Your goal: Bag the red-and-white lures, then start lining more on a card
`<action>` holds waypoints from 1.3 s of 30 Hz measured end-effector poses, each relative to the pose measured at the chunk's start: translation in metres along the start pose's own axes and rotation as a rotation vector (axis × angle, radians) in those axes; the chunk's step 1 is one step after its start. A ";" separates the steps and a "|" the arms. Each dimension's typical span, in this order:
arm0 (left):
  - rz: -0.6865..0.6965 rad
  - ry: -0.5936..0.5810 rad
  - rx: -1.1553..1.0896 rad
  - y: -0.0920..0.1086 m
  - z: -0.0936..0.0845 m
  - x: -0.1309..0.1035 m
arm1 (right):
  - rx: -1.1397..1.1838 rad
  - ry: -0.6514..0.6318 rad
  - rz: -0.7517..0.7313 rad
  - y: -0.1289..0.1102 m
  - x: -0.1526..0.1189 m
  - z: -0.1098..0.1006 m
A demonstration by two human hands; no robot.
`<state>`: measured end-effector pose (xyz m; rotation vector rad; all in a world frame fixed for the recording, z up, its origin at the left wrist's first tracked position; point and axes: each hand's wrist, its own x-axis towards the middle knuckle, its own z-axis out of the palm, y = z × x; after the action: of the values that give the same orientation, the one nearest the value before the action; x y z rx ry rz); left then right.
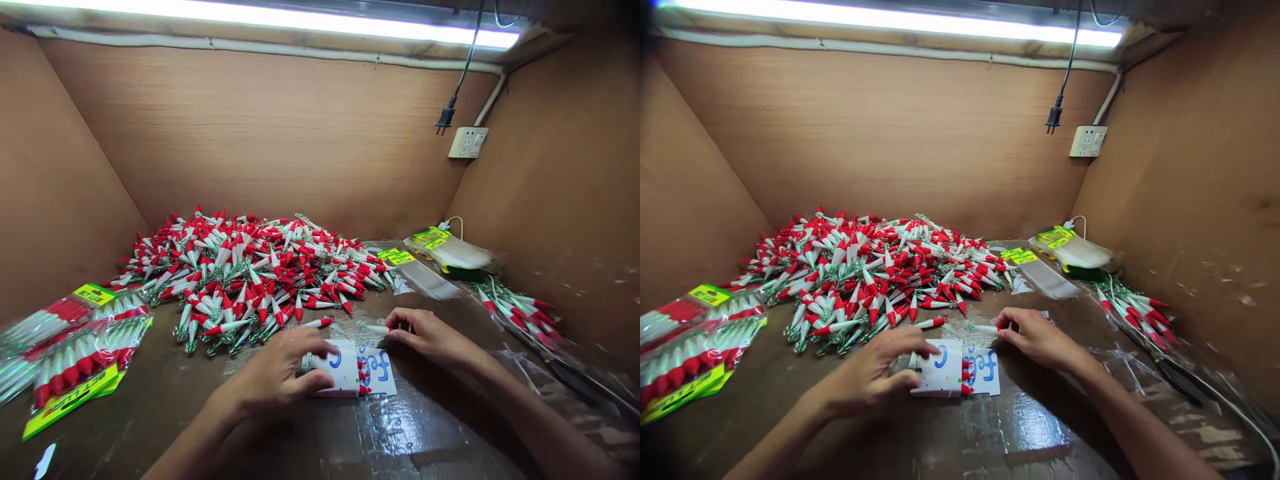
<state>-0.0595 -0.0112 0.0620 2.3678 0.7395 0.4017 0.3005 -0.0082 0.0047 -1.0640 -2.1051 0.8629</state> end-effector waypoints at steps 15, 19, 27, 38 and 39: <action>-0.045 -0.020 0.366 -0.017 0.025 0.006 | -0.203 -0.077 -0.072 -0.009 -0.005 0.012; -0.050 -0.008 0.391 -0.014 0.030 0.007 | -0.140 -0.001 -0.115 -0.021 0.003 0.042; -0.054 0.007 0.385 -0.012 0.036 0.009 | 0.056 -0.069 -0.193 -0.025 0.011 0.065; -0.021 0.025 0.367 -0.013 0.037 0.008 | -0.339 -0.187 -0.377 -0.033 -0.005 0.050; -0.019 0.026 0.366 -0.014 0.037 0.008 | -0.394 -0.210 -0.393 -0.035 -0.005 0.051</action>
<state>-0.0425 -0.0148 0.0257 2.6969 0.9112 0.3105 0.2491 -0.0419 0.0002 -0.7197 -2.6164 0.3893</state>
